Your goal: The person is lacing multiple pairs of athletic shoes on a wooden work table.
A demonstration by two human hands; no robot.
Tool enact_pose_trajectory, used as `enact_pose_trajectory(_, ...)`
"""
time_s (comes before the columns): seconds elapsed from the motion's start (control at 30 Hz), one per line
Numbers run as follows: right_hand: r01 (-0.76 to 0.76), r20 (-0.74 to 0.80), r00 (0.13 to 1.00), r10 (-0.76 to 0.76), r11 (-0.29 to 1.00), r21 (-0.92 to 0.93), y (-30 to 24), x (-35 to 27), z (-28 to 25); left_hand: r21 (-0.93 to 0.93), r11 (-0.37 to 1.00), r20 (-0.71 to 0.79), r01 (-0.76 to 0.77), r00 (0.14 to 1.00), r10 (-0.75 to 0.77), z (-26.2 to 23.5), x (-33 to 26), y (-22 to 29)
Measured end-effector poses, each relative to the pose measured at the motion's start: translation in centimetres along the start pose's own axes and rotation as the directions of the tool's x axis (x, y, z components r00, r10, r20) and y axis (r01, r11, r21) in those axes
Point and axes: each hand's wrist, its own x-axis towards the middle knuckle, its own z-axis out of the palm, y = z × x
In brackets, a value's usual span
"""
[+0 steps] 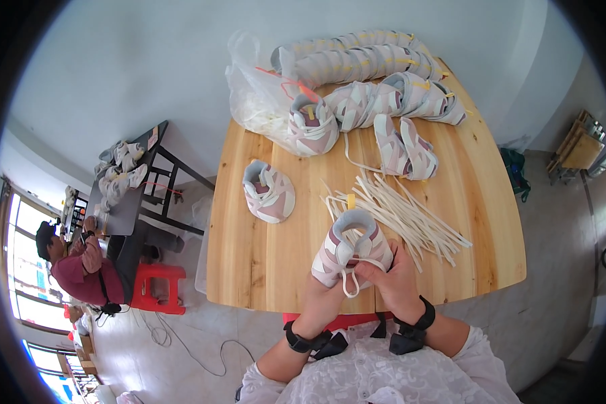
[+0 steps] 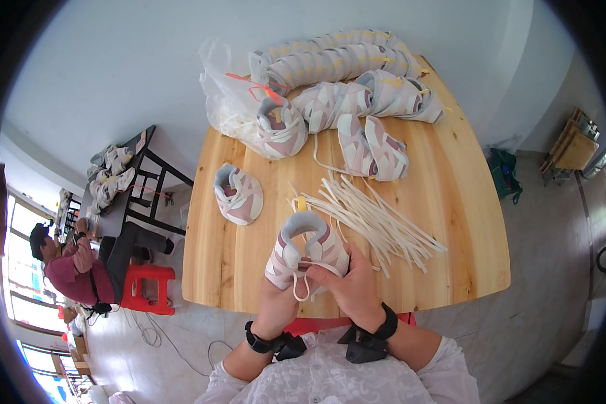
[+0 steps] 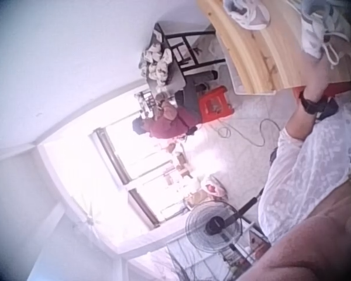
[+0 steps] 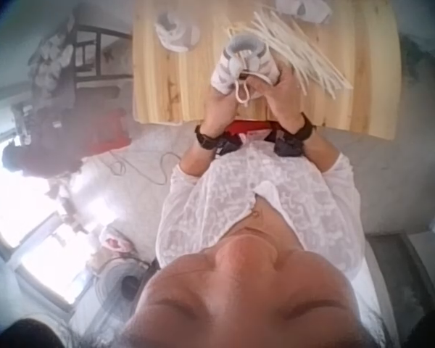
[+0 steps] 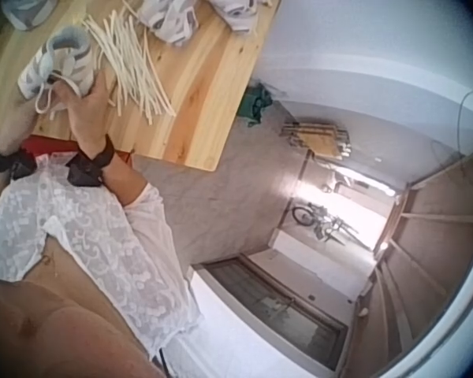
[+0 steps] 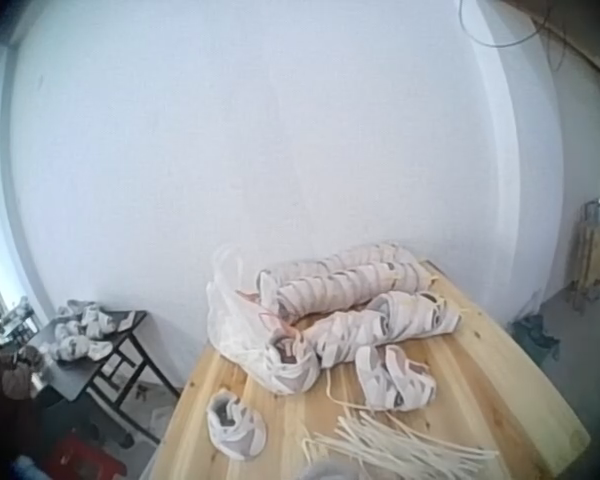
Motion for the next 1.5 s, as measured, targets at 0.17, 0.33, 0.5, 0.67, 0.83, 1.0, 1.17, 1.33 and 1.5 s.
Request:
enact_pose_trajectory(0.17,-0.062,0.088,0.995,0.045,0.977,0.202,0.0,-0.1,-0.1,-0.08,0.996,0.048,0.045,0.998,-0.041,0.2,0.2,0.3)
enact_pose_trajectory(0.33,-0.11,0.204,0.977,0.069,0.974,0.2,0.4,-0.1,-0.7,-0.181,0.982,0.015,0.056,0.998,-0.054,-0.3,0.2,-0.6)
enact_pose_trajectory(0.5,-0.113,0.292,0.954,0.072,0.985,0.127,0.6,-0.1,-1.6,-0.221,0.969,-0.088,0.112,0.987,-0.134,0.5,0.0,0.1)
enact_pose_trajectory(0.67,-0.189,0.272,0.948,0.165,0.98,0.065,-0.2,-0.1,-2.1,-0.204,0.976,-0.108,0.08,0.989,-0.103,0.7,0.1,0.5)
enact_pose_trajectory(0.83,-0.013,0.015,1.0,0.013,1.0,0.002,-0.9,-0.5,-0.3,-0.214,0.976,-0.084,0.035,0.995,-0.054,0.5,0.1,0.1)
enact_pose_trajectory(1.0,0.286,-0.258,0.902,-0.345,0.927,-0.241,-0.3,-1.0,-0.6,-0.227,0.973,-0.183,0.046,0.979,-0.089,0.9,0.1,0.3)
enact_pose_trajectory(1.17,0.538,0.066,0.816,-0.575,0.713,-0.45,-1.3,-1.2,0.7,-0.182,0.982,-0.134,0.041,0.989,-0.067,0.8,0.0,0.5)
enact_pose_trajectory(1.33,0.445,0.068,0.88,-0.47,0.768,-0.46,-1.9,-1.0,0.1,-0.161,0.986,-0.144,-0.035,0.989,0.012,1.0,-0.2,0.0)
enact_pose_trajectory(1.5,0.453,0.099,0.882,-0.461,0.771,-0.448,-2.2,-0.8,0.3,-0.047,0.998,-0.123,-0.052,0.991,0.046,0.8,-0.3,0.1)
